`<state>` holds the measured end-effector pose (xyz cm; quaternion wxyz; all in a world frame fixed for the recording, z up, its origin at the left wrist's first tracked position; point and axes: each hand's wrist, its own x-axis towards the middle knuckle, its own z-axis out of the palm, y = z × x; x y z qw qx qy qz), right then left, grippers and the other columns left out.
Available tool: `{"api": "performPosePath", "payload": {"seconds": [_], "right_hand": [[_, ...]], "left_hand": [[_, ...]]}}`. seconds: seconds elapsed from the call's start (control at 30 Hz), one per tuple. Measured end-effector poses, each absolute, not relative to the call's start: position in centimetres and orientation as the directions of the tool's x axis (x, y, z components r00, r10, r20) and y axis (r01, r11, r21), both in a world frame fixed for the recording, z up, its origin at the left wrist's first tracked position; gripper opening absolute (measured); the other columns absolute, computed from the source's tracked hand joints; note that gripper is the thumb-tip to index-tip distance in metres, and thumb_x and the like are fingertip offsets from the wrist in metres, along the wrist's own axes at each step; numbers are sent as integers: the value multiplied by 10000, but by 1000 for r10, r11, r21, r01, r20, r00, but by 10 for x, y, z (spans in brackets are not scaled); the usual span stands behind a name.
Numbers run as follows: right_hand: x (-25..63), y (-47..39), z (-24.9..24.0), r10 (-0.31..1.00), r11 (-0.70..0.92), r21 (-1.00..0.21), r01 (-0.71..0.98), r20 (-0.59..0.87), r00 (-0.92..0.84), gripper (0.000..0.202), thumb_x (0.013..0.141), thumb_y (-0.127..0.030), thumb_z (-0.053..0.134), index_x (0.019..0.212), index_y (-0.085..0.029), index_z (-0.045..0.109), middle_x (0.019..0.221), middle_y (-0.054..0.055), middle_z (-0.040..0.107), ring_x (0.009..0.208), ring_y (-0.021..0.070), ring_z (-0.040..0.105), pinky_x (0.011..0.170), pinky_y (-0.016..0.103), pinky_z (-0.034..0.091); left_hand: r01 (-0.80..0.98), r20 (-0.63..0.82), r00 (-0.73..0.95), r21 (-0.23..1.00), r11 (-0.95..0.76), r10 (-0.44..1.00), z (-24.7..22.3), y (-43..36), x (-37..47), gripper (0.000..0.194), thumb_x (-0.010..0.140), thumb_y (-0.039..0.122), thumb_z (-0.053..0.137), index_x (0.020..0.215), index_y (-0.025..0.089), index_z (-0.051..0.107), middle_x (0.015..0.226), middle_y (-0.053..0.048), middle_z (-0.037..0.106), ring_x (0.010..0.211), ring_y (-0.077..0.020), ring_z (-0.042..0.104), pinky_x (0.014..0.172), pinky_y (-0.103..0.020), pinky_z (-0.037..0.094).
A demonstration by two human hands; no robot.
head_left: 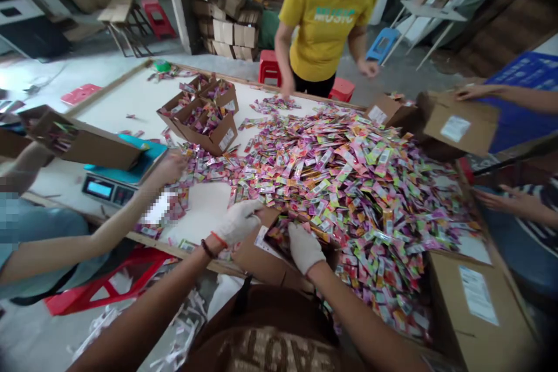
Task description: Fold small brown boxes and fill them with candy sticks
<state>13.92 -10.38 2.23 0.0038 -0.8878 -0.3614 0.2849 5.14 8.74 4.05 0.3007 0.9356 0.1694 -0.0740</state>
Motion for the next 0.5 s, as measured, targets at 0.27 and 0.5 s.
{"api": "performPosePath", "payload": {"seconds": [0.27,0.5], "right_hand": [[148,-184,57,703,-677,-686,267,-496,509,416,803,-281,470,1213,-211,451,840,0,607,656,129,561,648,261,452],[138,-239,31,322,-820,-568,69,-358,876,617,708,-489,559,1219,-169,428,1094,111,602,914,224,613,808,351,479]], "left_hand": [[813,-552,569,266,-518,610,-86,110,-33,324,701,192,595,1023,165,579,1031,-104,631,867,-202,616,683,-249,427],[807,-447,591,337,-485,672,-85,115,-30,183,837,208,402,861,181,582,791,-44,622,751,-174,581,608,-235,389]]}}
